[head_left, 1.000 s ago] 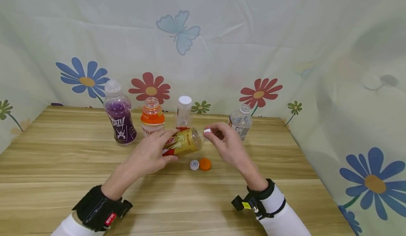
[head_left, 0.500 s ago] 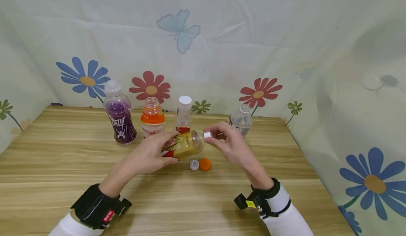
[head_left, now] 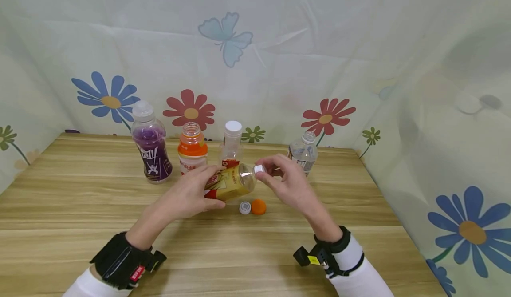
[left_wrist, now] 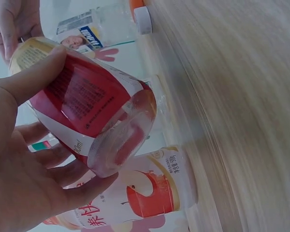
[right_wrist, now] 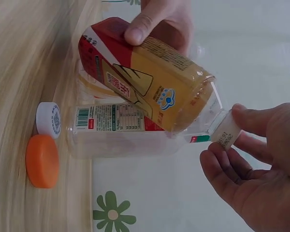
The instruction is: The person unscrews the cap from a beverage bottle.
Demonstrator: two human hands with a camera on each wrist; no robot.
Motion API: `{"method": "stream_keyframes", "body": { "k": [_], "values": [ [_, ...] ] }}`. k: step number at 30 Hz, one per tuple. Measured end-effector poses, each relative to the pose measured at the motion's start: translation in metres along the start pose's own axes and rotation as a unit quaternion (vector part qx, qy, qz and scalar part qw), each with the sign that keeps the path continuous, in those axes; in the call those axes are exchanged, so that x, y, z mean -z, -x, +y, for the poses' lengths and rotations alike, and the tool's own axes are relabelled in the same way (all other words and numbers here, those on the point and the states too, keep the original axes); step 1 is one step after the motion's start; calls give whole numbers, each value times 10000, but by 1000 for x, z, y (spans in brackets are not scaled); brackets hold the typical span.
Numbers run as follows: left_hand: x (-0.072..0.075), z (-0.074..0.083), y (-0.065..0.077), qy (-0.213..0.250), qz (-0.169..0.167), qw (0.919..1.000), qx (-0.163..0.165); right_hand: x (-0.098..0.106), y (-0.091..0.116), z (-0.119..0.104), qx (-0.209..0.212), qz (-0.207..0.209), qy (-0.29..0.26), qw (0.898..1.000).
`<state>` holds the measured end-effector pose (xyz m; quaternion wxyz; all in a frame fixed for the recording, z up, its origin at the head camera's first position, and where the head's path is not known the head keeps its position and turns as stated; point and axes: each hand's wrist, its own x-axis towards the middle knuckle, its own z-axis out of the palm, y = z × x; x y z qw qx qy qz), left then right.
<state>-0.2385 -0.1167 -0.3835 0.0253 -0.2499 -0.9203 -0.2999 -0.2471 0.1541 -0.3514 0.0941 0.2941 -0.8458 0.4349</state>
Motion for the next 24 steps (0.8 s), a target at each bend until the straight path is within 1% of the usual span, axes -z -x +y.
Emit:
{"method": "stream_keyframes", "body": {
  "k": [2, 4, 9, 12, 15, 18, 24],
  "values": [
    [0, 0, 0, -7, 55, 10000, -13, -1, 0, 1, 40, 15, 12, 10000],
    [0, 0, 0, -59, 109, 9999, -56, -2, 0, 1, -38, 58, 77, 9999],
    [-1, 0, 0, -221, 250, 9993, -173, -4, 0, 1, -536, 146, 426, 9975],
    [-1, 1, 0, -307, 334, 9988, -191, -6, 0, 0, -731, 241, 570, 9954],
    [-1, 1, 0, -386, 420, 9982, -205, -6, 0, 0, -755, 337, 562, 9950],
    [-2, 1, 0, -462, 501, 9974, -213, -6, 1, 0, -801, 304, 544, 9948],
    [-4, 1, 0, -684, 653, 9953, -218, -7, 2, -3, -1184, 121, 426, 9920]
  ]
}}
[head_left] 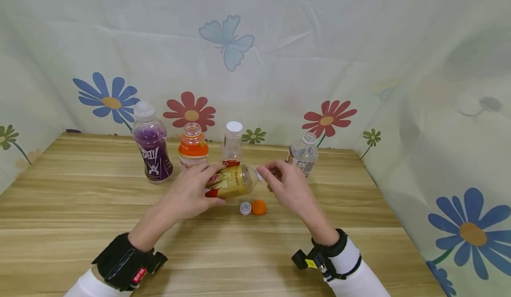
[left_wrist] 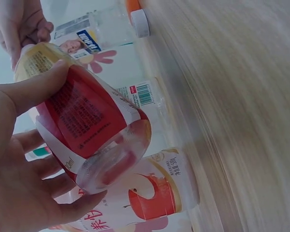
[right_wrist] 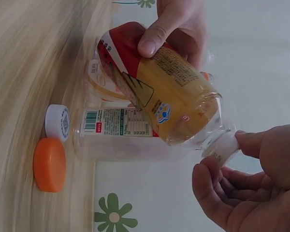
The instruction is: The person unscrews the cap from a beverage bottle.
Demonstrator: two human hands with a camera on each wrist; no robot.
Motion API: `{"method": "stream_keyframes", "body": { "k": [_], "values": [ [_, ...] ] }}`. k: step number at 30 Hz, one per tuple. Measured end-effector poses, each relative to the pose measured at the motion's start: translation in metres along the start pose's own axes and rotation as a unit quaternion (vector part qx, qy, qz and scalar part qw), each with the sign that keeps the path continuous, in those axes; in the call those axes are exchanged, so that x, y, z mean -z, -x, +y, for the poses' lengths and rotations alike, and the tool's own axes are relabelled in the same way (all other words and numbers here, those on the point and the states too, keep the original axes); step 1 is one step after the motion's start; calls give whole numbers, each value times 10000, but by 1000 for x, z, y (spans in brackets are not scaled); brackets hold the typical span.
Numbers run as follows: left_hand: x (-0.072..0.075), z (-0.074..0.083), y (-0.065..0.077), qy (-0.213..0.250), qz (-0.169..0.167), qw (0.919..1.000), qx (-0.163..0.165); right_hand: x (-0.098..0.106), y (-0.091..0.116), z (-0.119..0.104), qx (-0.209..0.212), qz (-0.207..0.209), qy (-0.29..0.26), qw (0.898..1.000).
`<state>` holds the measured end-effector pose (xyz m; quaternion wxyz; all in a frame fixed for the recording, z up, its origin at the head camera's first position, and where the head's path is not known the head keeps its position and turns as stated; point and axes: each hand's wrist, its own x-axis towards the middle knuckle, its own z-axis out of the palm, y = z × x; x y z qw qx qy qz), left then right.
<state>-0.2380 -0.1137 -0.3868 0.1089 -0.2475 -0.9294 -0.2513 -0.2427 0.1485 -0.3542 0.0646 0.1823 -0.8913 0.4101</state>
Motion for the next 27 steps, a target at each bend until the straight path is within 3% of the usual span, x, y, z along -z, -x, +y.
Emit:
{"method": "stream_keyframes", "body": {
  "k": [8, 27],
  "values": [
    [-1, 1, 1, -152, 103, 9998, 71, 0, 1, -3, -10, -18, -17, 10000],
    [1, -1, 1, -133, -61, 9999, 42, 1, 0, -2, 148, -211, -565, 9981]
  ]
}}
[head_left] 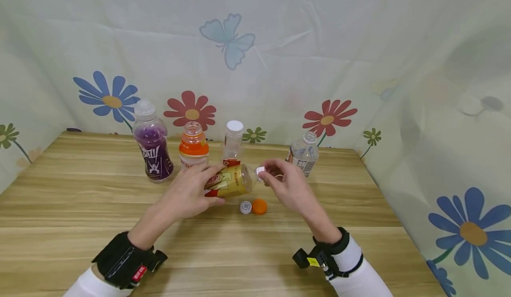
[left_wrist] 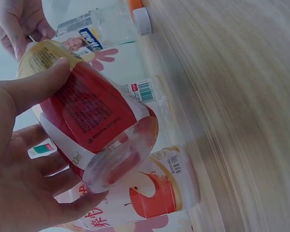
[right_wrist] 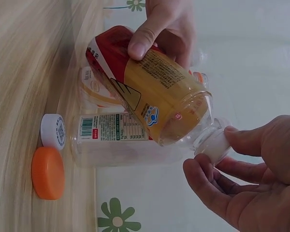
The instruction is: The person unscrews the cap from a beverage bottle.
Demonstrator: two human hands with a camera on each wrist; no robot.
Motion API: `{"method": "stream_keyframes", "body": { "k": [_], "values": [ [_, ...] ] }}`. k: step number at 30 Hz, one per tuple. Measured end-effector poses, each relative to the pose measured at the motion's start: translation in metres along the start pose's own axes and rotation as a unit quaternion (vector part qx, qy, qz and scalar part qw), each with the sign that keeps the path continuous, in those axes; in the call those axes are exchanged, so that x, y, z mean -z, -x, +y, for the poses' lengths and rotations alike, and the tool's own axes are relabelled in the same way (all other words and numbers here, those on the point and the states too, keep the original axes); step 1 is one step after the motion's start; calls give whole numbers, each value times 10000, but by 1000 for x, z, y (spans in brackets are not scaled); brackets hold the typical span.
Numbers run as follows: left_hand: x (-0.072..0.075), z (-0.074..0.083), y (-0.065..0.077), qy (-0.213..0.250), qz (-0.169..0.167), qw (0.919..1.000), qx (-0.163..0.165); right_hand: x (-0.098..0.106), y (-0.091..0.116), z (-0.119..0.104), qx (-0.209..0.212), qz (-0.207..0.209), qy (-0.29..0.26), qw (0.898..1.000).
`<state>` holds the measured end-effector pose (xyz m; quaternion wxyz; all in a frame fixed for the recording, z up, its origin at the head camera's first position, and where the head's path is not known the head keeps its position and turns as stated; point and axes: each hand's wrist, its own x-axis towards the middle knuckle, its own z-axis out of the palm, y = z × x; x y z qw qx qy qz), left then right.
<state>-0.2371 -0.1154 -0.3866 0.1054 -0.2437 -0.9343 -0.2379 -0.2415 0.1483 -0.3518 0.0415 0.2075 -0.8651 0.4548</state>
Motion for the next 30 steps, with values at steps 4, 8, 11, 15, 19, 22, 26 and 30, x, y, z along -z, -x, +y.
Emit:
{"method": "stream_keyframes", "body": {
  "k": [4, 8, 11, 15, 19, 22, 26, 30],
  "values": [
    [1, 0, 0, 32, -114, 9999, 41, 1, -2, 1, 43, -24, 47, 10000],
    [1, 1, 0, 67, -201, 9997, 126, 0, -3, 3, 151, 48, 156, 9998],
    [1, 2, 0, 59, -220, 9996, 135, -2, -4, 5, 175, 112, 264, 9994],
    [1, 3, 2, 113, -238, 9995, 145, -5, -4, 7, 14, 159, 444, 9989],
    [2, 3, 2, 136, -218, 9995, 190, -8, -3, 8, -194, 140, 784, 9966],
    [2, 3, 2, 118, -225, 9996, 151, -9, -3, 9, -230, 208, 1145, 9929],
    [1, 4, 1, 85, -254, 9996, 99, -9, -1, 10, -273, 250, 1565, 9870],
    [2, 5, 1, 20, -220, 9997, 56, -8, -1, 9, -253, 239, 1801, 9830]
  ]
}}
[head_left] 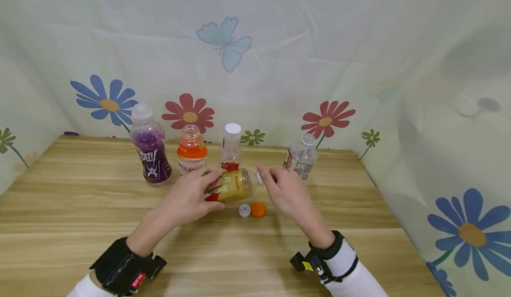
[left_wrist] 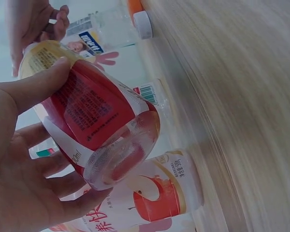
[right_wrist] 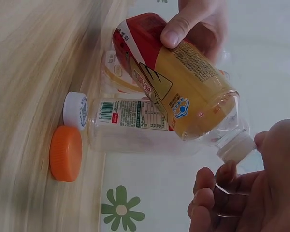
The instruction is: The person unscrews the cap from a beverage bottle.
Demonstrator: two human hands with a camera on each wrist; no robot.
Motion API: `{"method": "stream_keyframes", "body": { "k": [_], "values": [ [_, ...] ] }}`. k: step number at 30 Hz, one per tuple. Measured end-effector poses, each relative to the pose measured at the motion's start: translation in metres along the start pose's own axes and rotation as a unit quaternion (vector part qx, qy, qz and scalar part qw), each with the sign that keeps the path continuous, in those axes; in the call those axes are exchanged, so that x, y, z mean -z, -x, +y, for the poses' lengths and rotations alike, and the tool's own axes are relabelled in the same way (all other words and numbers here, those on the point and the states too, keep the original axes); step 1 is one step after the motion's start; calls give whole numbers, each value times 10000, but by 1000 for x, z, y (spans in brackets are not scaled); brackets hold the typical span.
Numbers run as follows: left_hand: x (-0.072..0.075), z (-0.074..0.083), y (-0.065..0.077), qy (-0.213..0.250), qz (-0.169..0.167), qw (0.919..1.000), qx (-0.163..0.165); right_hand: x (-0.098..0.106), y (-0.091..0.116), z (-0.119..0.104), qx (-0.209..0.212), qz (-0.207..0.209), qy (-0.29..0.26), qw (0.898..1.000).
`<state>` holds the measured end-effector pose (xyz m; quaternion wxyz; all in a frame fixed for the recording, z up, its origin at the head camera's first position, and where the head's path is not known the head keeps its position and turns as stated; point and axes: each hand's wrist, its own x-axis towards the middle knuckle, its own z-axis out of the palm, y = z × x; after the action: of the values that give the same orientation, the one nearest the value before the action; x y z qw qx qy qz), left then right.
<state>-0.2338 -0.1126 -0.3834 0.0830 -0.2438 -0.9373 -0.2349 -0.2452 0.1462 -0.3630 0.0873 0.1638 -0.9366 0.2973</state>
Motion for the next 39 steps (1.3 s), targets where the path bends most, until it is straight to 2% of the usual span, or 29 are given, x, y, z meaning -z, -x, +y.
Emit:
{"method": "stream_keyframes", "body": {
  "k": [12, 19, 25, 32, 39],
  "values": [
    [0, 3, 0, -70, 94, 9999, -112, 1, 1, -3, -73, -264, 103, 9996],
    [0, 2, 1, -1, 268, 9992, -285, -1, 1, -1, 89, -236, -331, 9991],
    [-1, 1, 0, 108, 359, 9989, -294, -2, 1, -1, 345, -68, -489, 9982],
    [-1, 1, 0, 108, 278, 9993, -235, -2, 1, -3, 744, 95, -30, 9972],
    [0, 0, 1, 90, 15, 9999, -95, 0, 2, -5, 876, -89, 243, 9958]
  ]
}}
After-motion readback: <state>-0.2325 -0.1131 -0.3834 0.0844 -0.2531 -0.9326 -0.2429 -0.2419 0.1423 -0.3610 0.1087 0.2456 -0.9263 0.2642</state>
